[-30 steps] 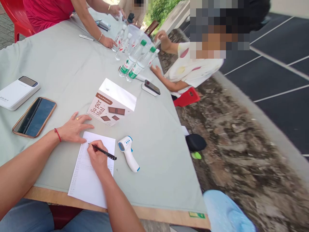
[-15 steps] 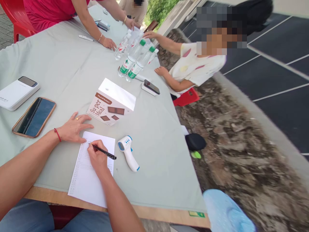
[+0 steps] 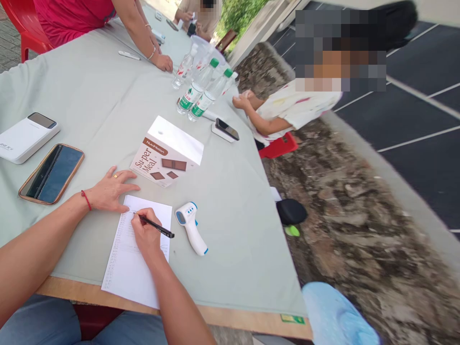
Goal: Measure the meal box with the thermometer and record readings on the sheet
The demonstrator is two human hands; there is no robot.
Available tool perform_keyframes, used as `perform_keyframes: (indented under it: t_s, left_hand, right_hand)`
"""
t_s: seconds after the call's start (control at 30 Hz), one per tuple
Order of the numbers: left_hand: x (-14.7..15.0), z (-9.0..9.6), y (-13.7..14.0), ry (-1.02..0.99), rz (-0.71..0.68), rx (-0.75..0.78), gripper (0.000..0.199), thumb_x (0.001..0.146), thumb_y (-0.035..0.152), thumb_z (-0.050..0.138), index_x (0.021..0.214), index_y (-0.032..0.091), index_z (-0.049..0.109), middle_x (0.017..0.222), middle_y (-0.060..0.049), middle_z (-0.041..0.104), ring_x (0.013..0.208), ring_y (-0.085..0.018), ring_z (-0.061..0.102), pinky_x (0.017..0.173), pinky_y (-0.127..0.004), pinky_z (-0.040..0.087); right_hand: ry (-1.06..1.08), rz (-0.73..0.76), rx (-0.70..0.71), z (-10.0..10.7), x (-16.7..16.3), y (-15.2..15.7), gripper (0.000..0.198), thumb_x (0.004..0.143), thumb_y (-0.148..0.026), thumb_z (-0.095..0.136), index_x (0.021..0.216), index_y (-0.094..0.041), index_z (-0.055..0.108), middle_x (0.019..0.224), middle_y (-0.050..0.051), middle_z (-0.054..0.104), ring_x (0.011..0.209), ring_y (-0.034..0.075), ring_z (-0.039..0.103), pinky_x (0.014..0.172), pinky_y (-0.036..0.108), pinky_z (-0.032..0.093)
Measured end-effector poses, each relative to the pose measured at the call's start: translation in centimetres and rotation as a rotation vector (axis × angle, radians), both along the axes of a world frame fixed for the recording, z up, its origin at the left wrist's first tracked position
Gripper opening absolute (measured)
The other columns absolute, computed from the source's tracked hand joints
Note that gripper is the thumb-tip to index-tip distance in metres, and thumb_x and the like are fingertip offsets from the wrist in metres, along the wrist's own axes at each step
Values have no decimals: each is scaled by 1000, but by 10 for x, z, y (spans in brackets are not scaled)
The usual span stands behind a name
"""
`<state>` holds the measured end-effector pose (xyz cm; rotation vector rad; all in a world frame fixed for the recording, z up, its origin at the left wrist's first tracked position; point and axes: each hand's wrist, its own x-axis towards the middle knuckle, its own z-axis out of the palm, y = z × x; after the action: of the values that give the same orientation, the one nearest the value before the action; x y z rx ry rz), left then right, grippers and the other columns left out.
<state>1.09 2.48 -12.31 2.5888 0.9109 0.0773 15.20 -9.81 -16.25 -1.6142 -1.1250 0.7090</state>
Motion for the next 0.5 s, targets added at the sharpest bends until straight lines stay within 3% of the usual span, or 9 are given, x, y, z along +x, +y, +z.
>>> perform_keyframes:
  t_s: [0.3,0.4,0.5]
  left_hand:
    - [0,-2,1,-7,4,-4,63,68,44,73,127,26,58,147,-13,40,138,-34,34,116,-61,3]
    - [-1,-3,1,-44,6,-5,63,67,43,73,126,26,59,145,-13,42,136,-33,36,116,-61,3]
    - [-2,-3,2,-65,15,-22,57,69,38,71,123,24,61,144,-13,42,135,-33,38,116,-61,2]
  right_hand:
    - [-87,-8,74,-3,5,-2,11,77,-27,55,68,-21,53,60,-4,52,55,13,47,54,26,40]
    - [-246,35,220,-3,22,-2,12,86,-27,52,83,-20,61,75,0,60,69,15,57,64,28,46]
    - [-469,182,326,-7,45,0,22,91,-21,47,104,-22,65,96,4,63,90,19,60,78,33,49]
